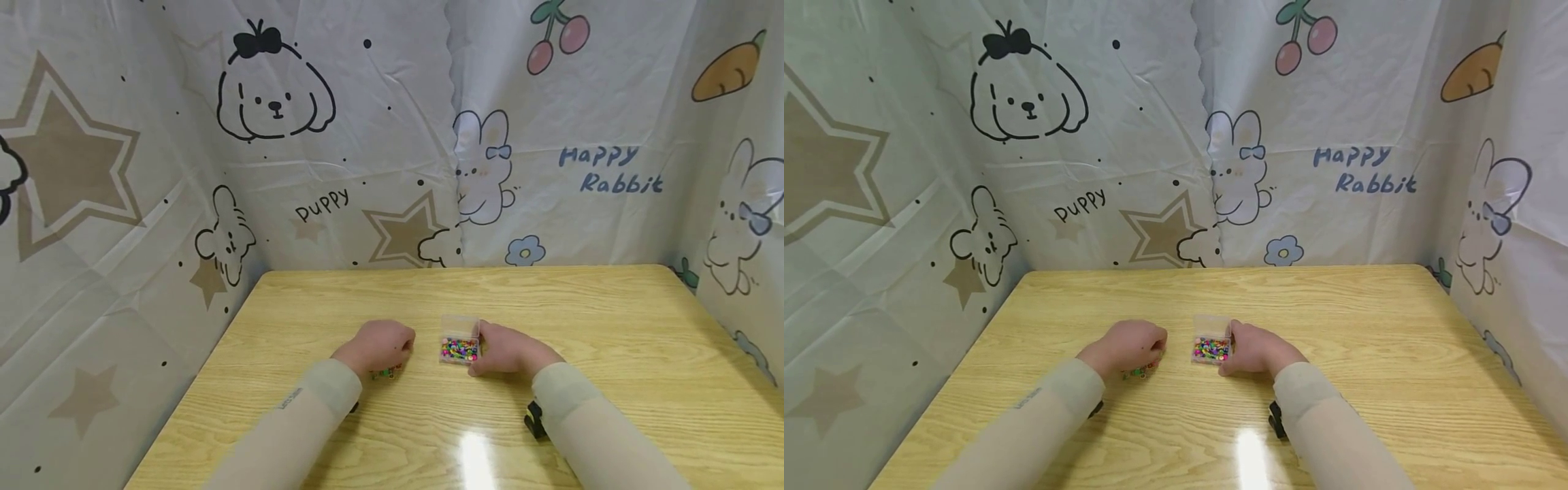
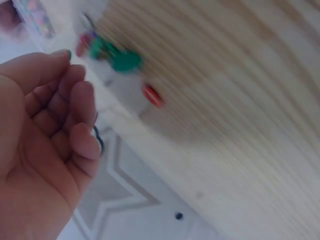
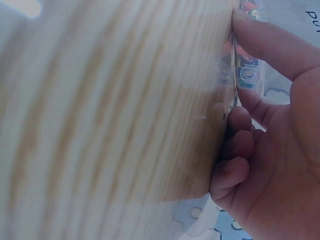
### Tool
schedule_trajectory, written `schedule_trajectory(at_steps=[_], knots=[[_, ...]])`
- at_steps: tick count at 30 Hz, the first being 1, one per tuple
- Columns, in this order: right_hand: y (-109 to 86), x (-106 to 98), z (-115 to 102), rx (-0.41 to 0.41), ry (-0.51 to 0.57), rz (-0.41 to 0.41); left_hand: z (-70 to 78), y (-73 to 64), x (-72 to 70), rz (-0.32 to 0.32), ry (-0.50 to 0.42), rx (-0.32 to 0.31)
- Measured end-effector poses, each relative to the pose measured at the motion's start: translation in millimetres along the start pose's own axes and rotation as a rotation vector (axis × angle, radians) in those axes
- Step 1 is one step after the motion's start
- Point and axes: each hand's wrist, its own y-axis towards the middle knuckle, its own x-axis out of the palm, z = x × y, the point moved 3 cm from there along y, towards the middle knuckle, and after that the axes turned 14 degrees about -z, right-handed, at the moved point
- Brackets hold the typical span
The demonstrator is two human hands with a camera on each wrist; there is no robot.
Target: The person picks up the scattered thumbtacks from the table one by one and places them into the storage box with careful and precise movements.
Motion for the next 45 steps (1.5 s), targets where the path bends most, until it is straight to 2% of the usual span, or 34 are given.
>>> schedule_trajectory(at_steps=[7, 10, 17, 22, 29, 34, 40, 45], knots=[[-0.3, 0.2, 0.3, -0.008, 0.008, 0.007, 32.6, 19.4, -7.4, 0.095, 0.076, 0.069], [-0.2, -0.2, 0.5, -0.008, 0.005, 0.009, 42.2, 24.7, -10.7, 0.115, 0.102, 0.085], [2.4, -0.4, 2.1, -0.005, 0.002, 0.0, 49.4, 36.9, -6.9, 0.075, 0.087, 0.076], [2.4, -1.6, 2.8, -0.011, -0.014, 0.003, 51.3, 37.3, -5.6, 0.056, 0.09, 0.079], [3.2, -1.1, 4.6, -0.021, -0.024, 0.006, 45.8, 30.0, -8.1, 0.078, 0.072, 0.12], [4.0, -0.9, 3.8, -0.01, -0.02, 0.005, 29.3, 17.4, -12.4, 0.072, 0.036, 0.086], [2.6, -0.6, 2.6, 0.001, -0.009, -0.002, 8.3, 1.3, -11.0, 0.015, 0.004, 0.029], [2.0, 0.1, 1.0, -0.003, -0.005, -0.006, -0.2, -8.0, -6.0, -0.056, -0.013, -0.001]])
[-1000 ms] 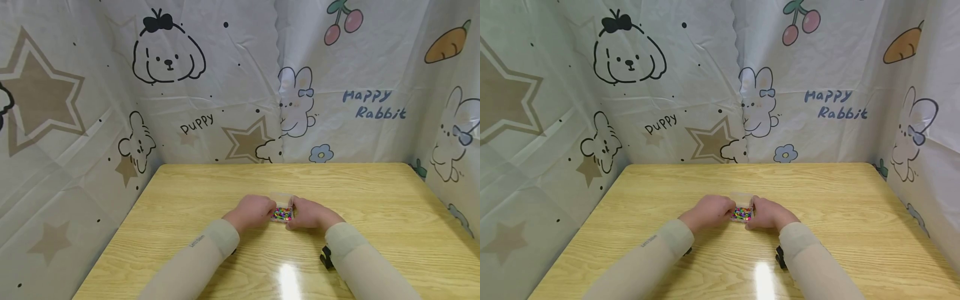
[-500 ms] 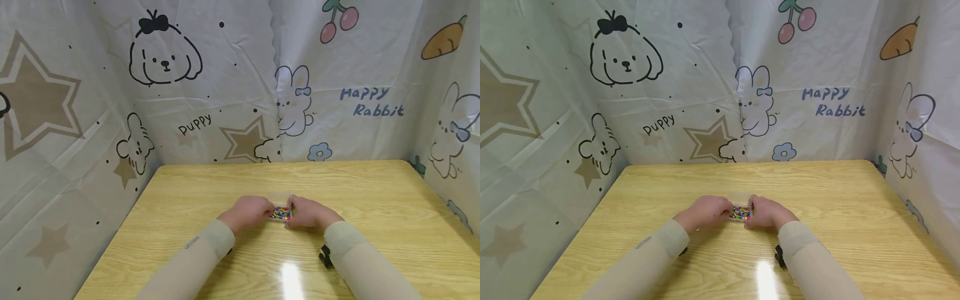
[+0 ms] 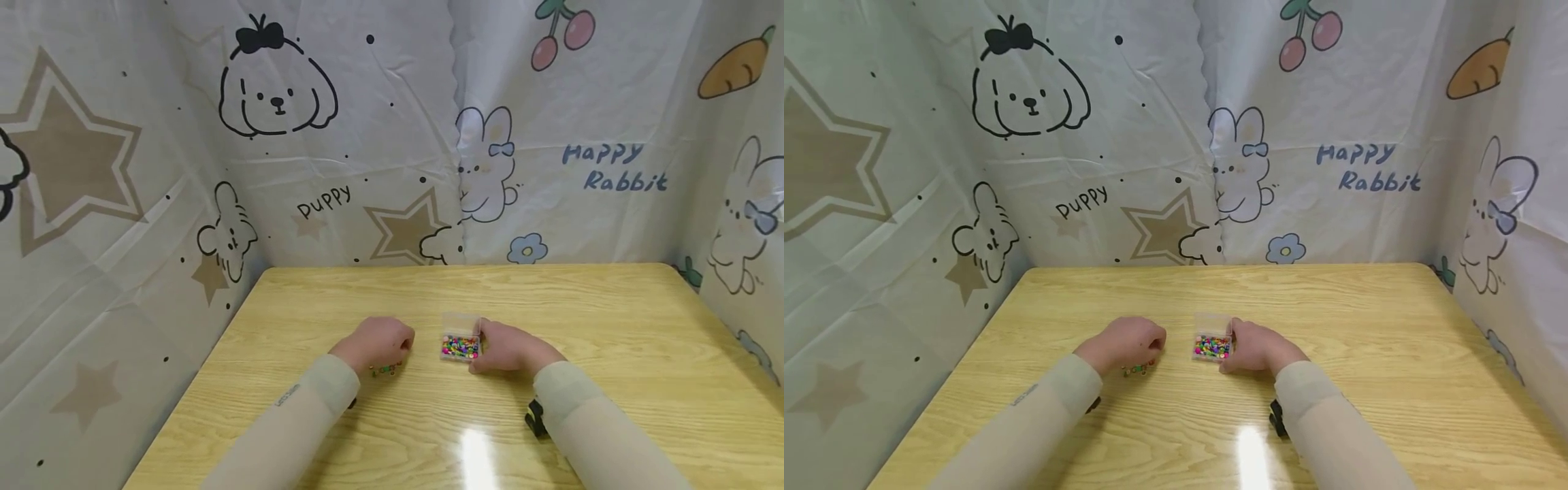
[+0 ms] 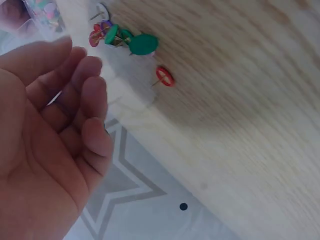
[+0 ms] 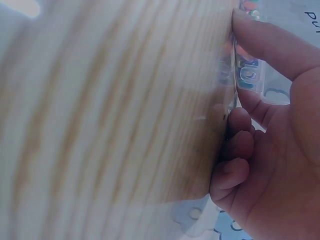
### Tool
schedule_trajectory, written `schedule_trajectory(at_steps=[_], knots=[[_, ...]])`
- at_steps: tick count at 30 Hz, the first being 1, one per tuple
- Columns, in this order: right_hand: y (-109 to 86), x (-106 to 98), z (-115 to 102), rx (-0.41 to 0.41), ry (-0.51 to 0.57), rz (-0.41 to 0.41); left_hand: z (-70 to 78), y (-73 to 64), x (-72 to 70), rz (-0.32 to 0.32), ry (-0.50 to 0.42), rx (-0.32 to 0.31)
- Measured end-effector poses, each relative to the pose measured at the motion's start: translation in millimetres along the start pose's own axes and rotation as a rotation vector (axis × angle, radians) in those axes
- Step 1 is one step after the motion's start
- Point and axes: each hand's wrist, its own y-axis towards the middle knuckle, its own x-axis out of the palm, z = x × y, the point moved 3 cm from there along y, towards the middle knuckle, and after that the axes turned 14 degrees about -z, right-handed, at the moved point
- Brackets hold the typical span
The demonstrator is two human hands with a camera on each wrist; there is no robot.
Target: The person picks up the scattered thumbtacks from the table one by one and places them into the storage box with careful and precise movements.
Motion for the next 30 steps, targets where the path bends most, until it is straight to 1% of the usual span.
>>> schedule_trajectory(at_steps=[4, 10, 18, 24, 30], knots=[[-0.5, 1.1, 0.5, -0.006, 0.009, 0.002, -2.3, -0.8, 3.8, -0.03, -0.002, -0.021], [1.0, 2.0, 1.4, -0.005, 0.017, -0.001, -4.2, -0.4, 8.8, -0.017, -0.008, -0.019], [1.1, 2.1, 1.0, -0.013, 0.012, -0.002, -2.8, 0.6, 8.9, -0.009, -0.03, -0.006], [1.6, 0.4, 1.3, -0.006, 0.007, 0.0, 5.3, 6.2, 3.2, 0.03, -0.03, 0.017], [0.6, -0.2, 0.7, -0.005, 0.002, 0.008, 20.4, 20.0, -0.2, 0.067, -0.002, 0.049]])
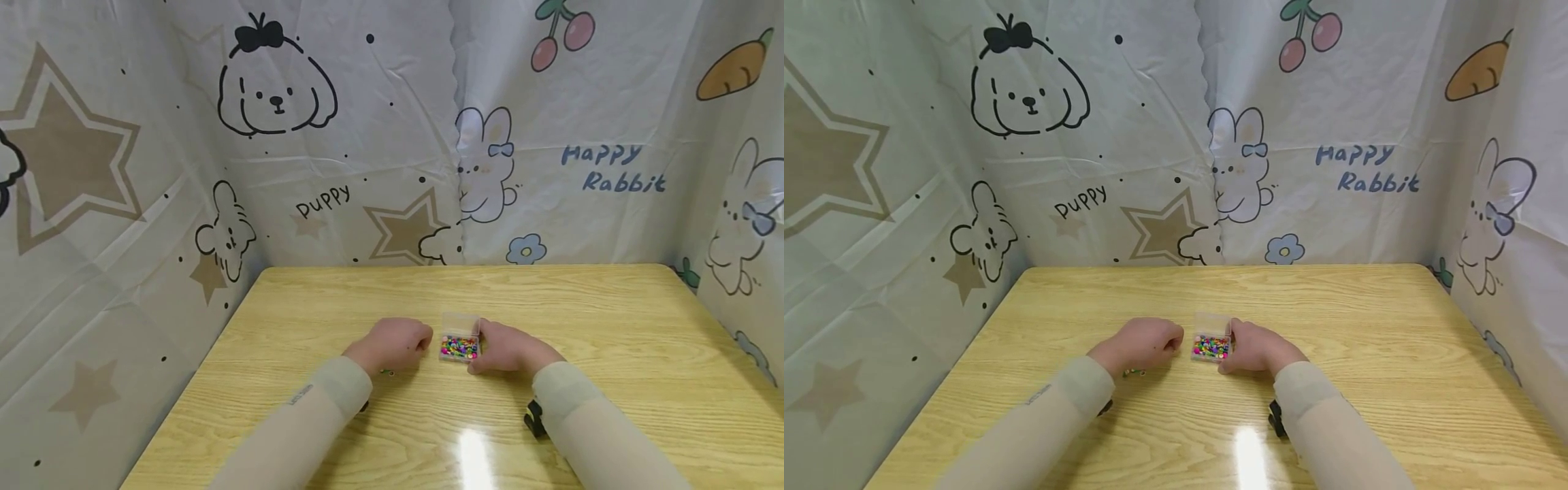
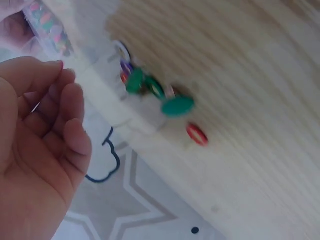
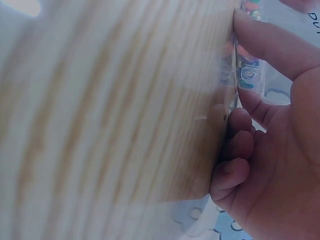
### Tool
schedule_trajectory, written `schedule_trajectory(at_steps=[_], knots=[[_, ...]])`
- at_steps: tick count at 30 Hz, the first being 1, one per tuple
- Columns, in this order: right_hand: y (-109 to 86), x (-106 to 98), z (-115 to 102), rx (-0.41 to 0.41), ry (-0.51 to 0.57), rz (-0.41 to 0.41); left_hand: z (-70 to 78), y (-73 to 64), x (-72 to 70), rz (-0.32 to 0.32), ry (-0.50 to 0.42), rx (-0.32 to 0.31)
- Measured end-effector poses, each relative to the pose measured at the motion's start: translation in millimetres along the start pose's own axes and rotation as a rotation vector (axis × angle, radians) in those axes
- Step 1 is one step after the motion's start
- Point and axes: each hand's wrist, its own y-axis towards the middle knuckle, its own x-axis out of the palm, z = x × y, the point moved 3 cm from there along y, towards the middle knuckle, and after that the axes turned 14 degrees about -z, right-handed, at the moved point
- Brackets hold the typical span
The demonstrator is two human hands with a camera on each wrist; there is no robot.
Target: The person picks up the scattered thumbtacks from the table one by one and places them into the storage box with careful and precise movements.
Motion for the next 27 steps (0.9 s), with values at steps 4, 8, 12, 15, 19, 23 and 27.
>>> schedule_trajectory(at_steps=[4, 8, 12, 15, 19, 23, 27], knots=[[-1.2, -0.7, -1.1, -0.007, 0.004, 0.003, 8.8, 9.8, -1.2, 0.04, 0.032, 0.034], [-1.1, -1.0, -0.9, -0.012, 0.006, 0.002, 18.4, 14.9, -4.6, 0.081, 0.062, 0.075], [-1.2, -0.9, -1.3, -0.008, -0.003, 0.002, 26.8, 18.9, -5.2, 0.084, 0.081, 0.09], [-1.2, -0.8, -2.3, -0.007, -0.012, 0.004, 30.4, 21.4, -3.4, 0.075, 0.09, 0.08], [-0.5, -0.5, -2.0, -0.008, -0.019, 0.006, 32.0, 22.5, -1.6, 0.067, 0.108, 0.064], [0.5, -0.3, 0.4, -0.006, -0.02, 0.008, 30.7, 21.4, -1.0, 0.067, 0.126, 0.07], [1.6, -0.4, 3.3, -0.003, -0.015, 0.01, 25.9, 18.5, -1.0, 0.046, 0.108, 0.075]])
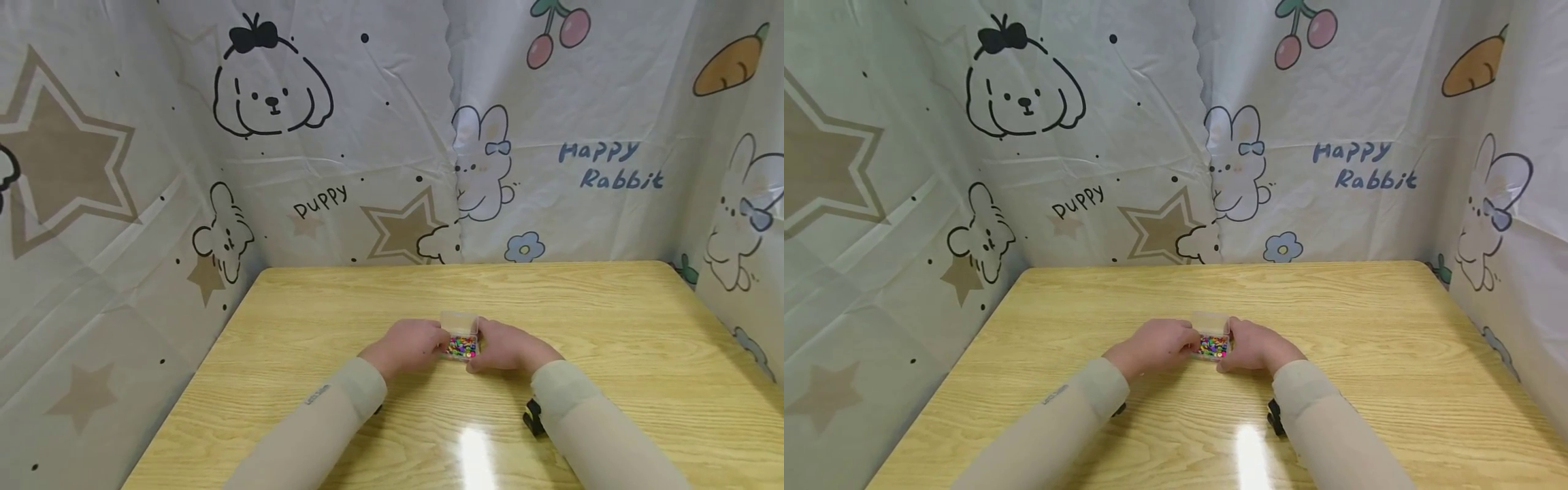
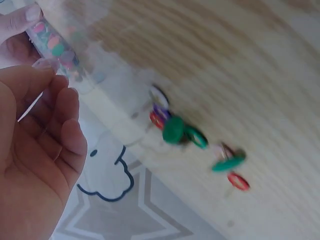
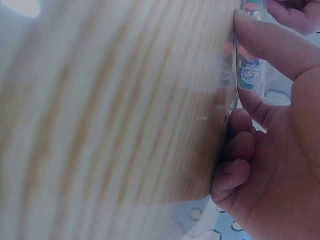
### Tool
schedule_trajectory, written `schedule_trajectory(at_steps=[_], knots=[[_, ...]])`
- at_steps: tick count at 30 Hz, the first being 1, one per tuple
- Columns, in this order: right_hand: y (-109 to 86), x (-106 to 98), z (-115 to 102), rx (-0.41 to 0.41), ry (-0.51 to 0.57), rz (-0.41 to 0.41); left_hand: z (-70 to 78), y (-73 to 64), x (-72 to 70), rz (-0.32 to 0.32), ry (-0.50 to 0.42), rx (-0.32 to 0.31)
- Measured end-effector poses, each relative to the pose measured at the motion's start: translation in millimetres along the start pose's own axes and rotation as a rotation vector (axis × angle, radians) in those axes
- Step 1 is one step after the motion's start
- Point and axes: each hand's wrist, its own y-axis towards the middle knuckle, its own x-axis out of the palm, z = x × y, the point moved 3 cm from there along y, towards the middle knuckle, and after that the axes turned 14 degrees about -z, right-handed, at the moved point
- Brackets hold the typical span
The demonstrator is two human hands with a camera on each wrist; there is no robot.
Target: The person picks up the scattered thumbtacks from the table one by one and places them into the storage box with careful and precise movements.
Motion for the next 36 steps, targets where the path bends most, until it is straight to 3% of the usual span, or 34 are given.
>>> schedule_trajectory(at_steps=[11, 20, 23, 30, 36], knots=[[0.3, 3.8, -1.9, 0.003, 0.038, -0.01, -25.0, -22.8, -2.2, -0.048, -0.075, -0.031], [-1.7, 1.6, -2.8, 0.005, 0.014, -0.008, -50.3, -48.0, 7.7, -0.203, -0.206, -0.136], [-1.9, 1.8, -3.2, 0.003, 0.018, -0.011, -52.7, -51.9, 11.8, -0.229, -0.236, -0.143], [-2.0, 3.5, -4.0, -0.007, 0.041, -0.017, -52.3, -55.5, 17.1, -0.222, -0.304, -0.135], [-1.5, 2.4, -4.0, 0.001, 0.027, -0.008, -50.5, -53.6, 14.8, -0.214, -0.301, -0.137]])
